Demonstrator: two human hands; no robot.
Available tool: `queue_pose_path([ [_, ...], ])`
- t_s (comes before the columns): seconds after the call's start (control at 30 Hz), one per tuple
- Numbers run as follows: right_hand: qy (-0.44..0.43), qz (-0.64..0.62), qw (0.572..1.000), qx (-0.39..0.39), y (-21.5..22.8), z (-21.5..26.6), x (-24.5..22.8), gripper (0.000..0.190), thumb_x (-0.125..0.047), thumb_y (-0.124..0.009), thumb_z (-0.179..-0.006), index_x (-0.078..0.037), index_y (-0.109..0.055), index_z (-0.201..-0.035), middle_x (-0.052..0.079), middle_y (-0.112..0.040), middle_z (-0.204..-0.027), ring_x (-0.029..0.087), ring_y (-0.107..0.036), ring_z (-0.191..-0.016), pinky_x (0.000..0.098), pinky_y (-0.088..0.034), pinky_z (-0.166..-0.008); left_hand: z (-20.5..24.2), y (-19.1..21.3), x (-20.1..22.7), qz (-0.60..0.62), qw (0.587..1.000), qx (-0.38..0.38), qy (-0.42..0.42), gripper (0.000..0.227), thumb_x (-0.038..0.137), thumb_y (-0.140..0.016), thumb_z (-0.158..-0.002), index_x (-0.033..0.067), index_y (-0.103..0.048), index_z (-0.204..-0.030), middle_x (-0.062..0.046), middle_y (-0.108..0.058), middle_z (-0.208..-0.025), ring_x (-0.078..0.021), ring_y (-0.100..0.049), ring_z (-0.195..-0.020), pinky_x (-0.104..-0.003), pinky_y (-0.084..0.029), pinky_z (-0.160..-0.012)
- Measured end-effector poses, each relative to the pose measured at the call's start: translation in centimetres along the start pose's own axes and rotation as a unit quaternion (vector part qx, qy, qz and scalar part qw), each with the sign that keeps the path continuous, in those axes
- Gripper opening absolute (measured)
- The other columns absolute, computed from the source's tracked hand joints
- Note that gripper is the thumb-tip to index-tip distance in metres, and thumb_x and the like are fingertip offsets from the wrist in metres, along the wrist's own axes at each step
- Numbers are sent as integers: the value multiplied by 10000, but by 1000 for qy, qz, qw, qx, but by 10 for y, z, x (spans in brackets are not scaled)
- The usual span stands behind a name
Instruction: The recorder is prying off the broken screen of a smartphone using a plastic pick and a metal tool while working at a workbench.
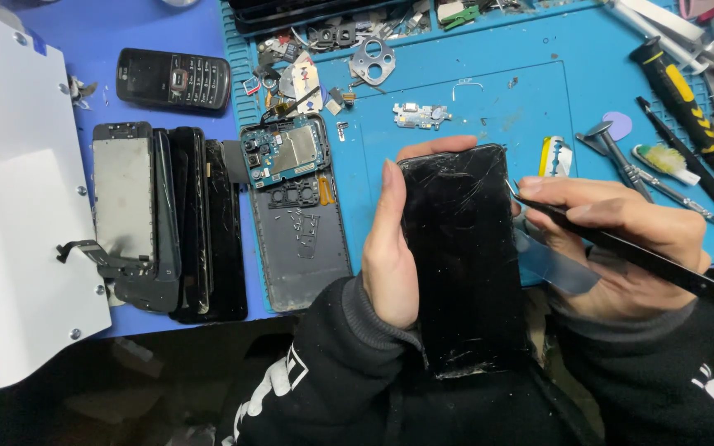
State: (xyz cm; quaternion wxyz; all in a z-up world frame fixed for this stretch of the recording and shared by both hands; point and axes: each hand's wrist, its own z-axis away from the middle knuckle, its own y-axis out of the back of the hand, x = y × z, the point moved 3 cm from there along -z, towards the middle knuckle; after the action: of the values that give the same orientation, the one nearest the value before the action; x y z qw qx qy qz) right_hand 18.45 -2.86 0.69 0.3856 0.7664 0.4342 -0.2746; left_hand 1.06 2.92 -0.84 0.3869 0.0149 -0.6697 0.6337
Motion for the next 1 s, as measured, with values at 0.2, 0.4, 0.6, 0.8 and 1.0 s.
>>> queue_pose_path([
  [0.2, -6, -5, 1000, 17, -4, -3, -7, 391, 102, -754, -992, -4, -429, -1181, 265, -697, -1120, 311, -748, -1053, 395, -640, -960, 0, -3, 0, -13, 1000, -9, -20, 577, 456, -254, -1226, -36, -485, -1422, -159, -650, -1239, -243, -662, -1105, -390, -526, -1082],
  [0.4, 89, 140, 986, -29, -9, -30, -40, 343, 109, -783, -893, 31, -496, -1065, 258, -692, -1093, 381, -732, -1038, 424, -610, -926, -1, -3, 0, -18, 1000, 6, -23, 569, 435, -239, -1222, -32, -505, -1408, -134, -646, -1258, -202, -621, -1158, -360, -495, -1109],
  [0.6, 84, 154, 979, -100, -3, -26, -45, 335, 104, -733, -848, 44, -558, -1128, 267, -677, -1183, 403, -715, -1146, 471, -607, -1001, -2, -2, 2, -38, 999, 11, -17, 583, 432, -227, -1211, -14, -516, -1448, -126, -651, -1300, -204, -625, -1195, -352, -494, -1103],
  [0.8, 78, 170, 981, -53, -11, -25, -45, 323, 99, -767, -875, 29, -542, -1097, 260, -693, -1142, 374, -729, -1081, 434, -615, -945, -2, -1, 0, -11, 1000, 5, -14, 571, 427, -227, -1216, -10, -516, -1444, -122, -651, -1296, -200, -626, -1187, -349, -498, -1091],
  [1.0, 51, 191, 980, 13, -14, -11, -39, 338, 68, -838, -957, 2, -548, -1118, 215, -725, -1091, 296, -767, -1000, 347, -633, -872, -1, -2, 2, -46, 999, 3, -19, 570, 431, -224, -1208, -2, -509, -1446, -117, -650, -1286, -196, -624, -1174, -342, -506, -1074],
])
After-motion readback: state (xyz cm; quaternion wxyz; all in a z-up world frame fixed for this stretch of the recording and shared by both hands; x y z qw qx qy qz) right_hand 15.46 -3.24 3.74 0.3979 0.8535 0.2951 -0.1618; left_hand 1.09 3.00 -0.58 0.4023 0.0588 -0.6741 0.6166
